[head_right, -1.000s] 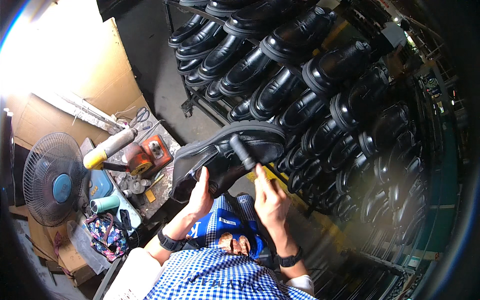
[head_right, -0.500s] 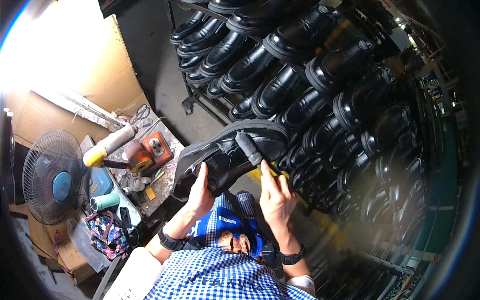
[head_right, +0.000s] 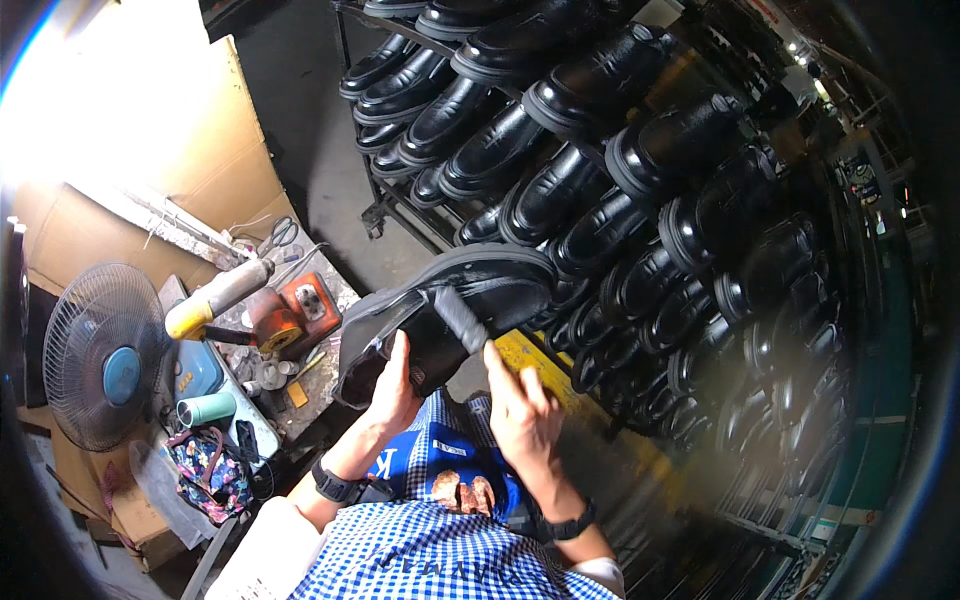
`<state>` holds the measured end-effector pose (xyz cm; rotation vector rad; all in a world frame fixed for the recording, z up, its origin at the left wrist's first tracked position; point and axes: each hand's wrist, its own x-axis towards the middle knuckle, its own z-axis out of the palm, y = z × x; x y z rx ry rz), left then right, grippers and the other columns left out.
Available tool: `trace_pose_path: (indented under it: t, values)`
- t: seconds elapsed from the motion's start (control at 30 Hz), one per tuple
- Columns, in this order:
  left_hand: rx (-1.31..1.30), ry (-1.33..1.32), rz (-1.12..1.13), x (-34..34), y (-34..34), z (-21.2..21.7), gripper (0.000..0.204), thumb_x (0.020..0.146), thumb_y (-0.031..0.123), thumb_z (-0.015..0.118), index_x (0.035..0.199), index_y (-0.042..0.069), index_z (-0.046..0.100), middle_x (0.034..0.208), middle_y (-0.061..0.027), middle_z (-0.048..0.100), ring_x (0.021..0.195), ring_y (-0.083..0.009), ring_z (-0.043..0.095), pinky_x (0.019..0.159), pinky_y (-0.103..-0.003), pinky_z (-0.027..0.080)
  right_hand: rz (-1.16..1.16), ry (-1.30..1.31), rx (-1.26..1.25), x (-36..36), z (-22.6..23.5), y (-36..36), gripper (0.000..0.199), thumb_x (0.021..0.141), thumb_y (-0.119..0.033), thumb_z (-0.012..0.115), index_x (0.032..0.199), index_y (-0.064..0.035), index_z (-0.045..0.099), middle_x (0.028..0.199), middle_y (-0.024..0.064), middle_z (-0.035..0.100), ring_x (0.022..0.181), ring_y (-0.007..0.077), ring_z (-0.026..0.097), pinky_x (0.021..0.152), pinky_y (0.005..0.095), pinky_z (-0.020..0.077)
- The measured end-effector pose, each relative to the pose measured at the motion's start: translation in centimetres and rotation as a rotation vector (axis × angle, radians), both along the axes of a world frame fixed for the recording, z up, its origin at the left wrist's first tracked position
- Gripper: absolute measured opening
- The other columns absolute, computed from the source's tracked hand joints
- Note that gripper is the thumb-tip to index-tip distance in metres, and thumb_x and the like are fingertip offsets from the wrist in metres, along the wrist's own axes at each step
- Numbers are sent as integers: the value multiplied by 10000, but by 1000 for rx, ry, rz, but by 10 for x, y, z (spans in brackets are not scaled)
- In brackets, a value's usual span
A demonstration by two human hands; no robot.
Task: The person takes shoes from a rack, rubs their surfaces and soles with a handheld tool, and places them back on the rack.
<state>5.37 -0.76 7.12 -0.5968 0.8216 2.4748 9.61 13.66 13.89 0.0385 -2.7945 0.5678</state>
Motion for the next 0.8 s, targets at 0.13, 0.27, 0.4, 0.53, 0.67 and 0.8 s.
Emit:
trace_pose_path:
  t: [0.13, 0.27, 0.4, 0.53, 0.67, 0.8]
  values:
    - [-92, 10, 22, -6, -7, -2, 457, 909, 386, 377, 1221, 54, 417, 1198, -76, 493, 1079, -188, 489, 957, -343, 366, 24, -48, -14, 16, 1, -2, 390, 735, -45, 572, 1104, -172, 584, 640, 53, 470, 497, 262, 542, 445, 382, 434]
    - [17, -2, 30, -13, -11, 7, 503, 880, 462, 394, 1231, 103, 423, 1211, -44, 491, 1111, -180, 464, 970, -368, 339, 88, -58, 1, 13, 8, -1, 323, 739, -34, 603, 1045, -133, 623, 615, 64, 449, 500, 242, 523, 461, 344, 416]
    - [31, 87, 11, -28, -9, 31, 577, 851, 534, 389, 1250, 118, 408, 1243, -44, 466, 1141, -198, 435, 986, -393, 297, 68, 92, -21, 0, 1, -7, 321, 743, -41, 603, 1048, -139, 620, 631, 70, 462, 503, 246, 516, 460, 342, 411]
    - [-277, 249, -7, -27, -8, -10, 526, 883, 467, 382, 1237, 79, 412, 1231, -65, 474, 1107, -210, 467, 973, -375, 327, -9, 100, 35, -20, 12, -16, 323, 761, -59, 593, 1073, -143, 606, 652, 77, 472, 508, 248, 517, 438, 347, 392]
    - [33, 77, 36, -22, 7, 18, 464, 902, 402, 386, 1224, 70, 421, 1213, -57, 487, 1088, -185, 483, 956, -368, 358, -22, 84, 9, -23, 15, -14, 392, 750, -61, 553, 1122, -183, 578, 632, 53, 439, 463, 237, 497, 420, 353, 411]
    - [80, 75, 52, -24, 7, 20, 450, 908, 390, 379, 1223, 72, 422, 1220, -54, 482, 1090, -188, 480, 956, -354, 355, 51, 136, 17, -16, 6, -6, 366, 735, -60, 591, 1077, -188, 609, 592, 42, 408, 442, 222, 480, 420, 343, 410]
